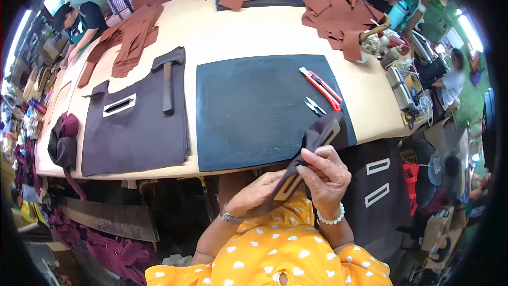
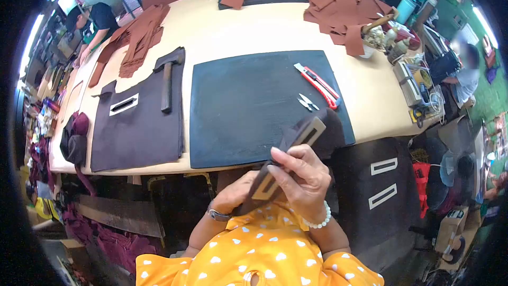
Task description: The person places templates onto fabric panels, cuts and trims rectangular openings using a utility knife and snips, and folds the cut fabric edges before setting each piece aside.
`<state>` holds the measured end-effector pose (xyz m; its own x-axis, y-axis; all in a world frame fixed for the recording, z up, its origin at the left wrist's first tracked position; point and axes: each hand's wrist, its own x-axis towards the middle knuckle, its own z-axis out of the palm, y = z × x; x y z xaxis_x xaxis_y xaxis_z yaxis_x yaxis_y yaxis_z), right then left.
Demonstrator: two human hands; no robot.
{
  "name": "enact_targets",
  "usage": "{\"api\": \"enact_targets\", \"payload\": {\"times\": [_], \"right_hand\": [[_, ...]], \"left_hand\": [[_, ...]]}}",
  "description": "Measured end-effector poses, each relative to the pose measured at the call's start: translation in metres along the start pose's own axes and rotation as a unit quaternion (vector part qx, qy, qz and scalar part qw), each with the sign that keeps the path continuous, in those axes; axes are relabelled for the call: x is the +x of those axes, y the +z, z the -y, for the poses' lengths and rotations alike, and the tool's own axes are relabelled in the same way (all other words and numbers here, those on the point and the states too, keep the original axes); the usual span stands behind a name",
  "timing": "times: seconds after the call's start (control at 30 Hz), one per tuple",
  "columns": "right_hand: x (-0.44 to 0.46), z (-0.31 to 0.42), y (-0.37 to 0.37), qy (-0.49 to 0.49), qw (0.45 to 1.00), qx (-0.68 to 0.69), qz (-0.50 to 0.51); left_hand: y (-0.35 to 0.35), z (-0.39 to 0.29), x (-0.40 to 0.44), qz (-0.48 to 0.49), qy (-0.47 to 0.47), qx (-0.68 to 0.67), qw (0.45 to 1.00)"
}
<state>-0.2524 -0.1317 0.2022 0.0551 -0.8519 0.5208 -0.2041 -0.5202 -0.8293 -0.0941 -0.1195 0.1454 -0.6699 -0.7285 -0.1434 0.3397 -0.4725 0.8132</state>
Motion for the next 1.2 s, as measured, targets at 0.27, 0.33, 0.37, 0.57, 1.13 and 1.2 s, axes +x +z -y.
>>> {"api": "enact_targets", "payload": {"times": [0.27,0.33,0.37,0.57,1.13,1.2], "right_hand": [[0.005,-0.019,-0.007,-0.065,0.981,-0.178,0.035],[0.003,-0.03,-0.005,-0.062,0.98,-0.167,0.088],[0.002,-0.033,-0.002,-0.062,0.976,-0.178,0.113],[0.037,-0.031,0.02,-0.174,0.952,-0.22,0.127],[0.081,-0.112,0.042,0.117,0.962,-0.182,0.166],[0.082,-0.113,0.045,0.125,0.952,-0.223,0.169]], "left_hand": [[-0.019,-0.013,-0.022,-0.398,0.168,0.32,0.843],[-0.022,-0.036,-0.024,-0.445,0.256,0.479,0.712],[-0.024,-0.046,-0.022,-0.441,0.308,0.561,0.629],[-0.031,-0.102,-0.006,-0.357,0.461,0.747,0.319],[-0.165,-0.214,0.062,-0.453,0.303,0.832,0.103],[-0.13,-0.173,0.051,-0.477,0.278,0.795,0.251]]}}
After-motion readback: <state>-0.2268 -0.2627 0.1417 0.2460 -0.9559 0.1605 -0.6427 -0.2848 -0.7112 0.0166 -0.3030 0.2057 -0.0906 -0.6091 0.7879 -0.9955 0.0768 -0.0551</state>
